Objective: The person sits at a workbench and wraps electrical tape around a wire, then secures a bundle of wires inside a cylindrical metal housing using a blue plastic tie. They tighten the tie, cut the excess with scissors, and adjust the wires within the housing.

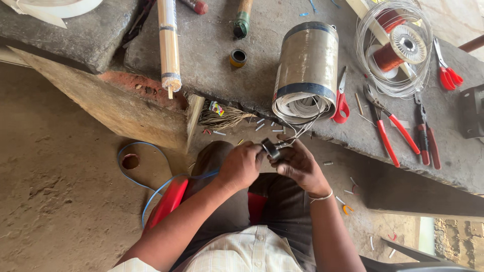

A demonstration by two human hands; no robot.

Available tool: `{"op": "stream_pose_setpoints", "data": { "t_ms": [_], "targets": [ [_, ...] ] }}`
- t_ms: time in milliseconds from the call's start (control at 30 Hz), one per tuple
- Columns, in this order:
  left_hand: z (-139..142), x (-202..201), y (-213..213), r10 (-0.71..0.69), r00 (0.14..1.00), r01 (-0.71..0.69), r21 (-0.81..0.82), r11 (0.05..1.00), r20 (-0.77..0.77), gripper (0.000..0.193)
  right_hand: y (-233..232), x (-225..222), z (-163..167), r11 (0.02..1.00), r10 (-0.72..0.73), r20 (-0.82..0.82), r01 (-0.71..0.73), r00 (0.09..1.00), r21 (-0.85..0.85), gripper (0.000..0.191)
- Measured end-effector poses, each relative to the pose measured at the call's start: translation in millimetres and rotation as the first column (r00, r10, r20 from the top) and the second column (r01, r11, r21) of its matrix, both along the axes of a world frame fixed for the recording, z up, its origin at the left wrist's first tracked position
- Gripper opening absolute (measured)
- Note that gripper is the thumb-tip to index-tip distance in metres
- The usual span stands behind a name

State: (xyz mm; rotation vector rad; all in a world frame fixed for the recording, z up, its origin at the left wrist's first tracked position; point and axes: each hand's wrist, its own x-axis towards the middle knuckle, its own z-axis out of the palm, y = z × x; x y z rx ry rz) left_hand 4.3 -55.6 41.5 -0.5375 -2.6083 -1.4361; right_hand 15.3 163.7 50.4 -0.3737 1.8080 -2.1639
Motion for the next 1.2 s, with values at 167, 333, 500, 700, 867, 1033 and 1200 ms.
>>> {"op": "stream_pose_setpoints", "data": {
  "t_ms": [167,333,500,700,867,1033,1200],
  "targets": [
    [0,15,9,-0.113,0.994,0.113,0.056,0.992,-0.013,0.018,-20,-14,-23,0.902,-0.395,-0.202,0.419,0.896,0.098,0.023],
    [5,10,4,-0.027,0.999,0.03,0.115,0.993,-0.031,0.016,-13,-19,-13,0.878,-0.435,0.101,0.446,0.895,-0.175,0.01],
    [3,8,4,-0.007,0.999,0.013,0.183,0.983,-0.035,0.014,-23,-20,3,0.762,-0.55,0.136,0.562,0.824,-0.323,0.009],
    [-4,8,5,0.016,0.994,0.002,0.174,0.985,-0.104,0.013,-41,-32,-3,0.65,-0.675,0.119,0.664,0.728,-0.371,0.006],
    [-9,6,8,-0.002,0.996,0.016,0.162,0.987,-0.086,0.015,-53,-43,-7,0.593,-0.767,0.031,0.725,0.641,-0.35,0.005],
    [-16,-5,2,0.041,0.994,-0.028,0.119,0.992,-0.101,0.019,-50,-26,-10,0.683,-0.703,0.005,0.676,0.712,-0.275,0.01],
    [-20,0,8,-0.021,0.987,0.033,0.076,0.997,-0.157,0.02,-60,-17,-37,0.795,-0.6,-0.149,0.606,0.786,-0.005,0.027]
  ]
}}
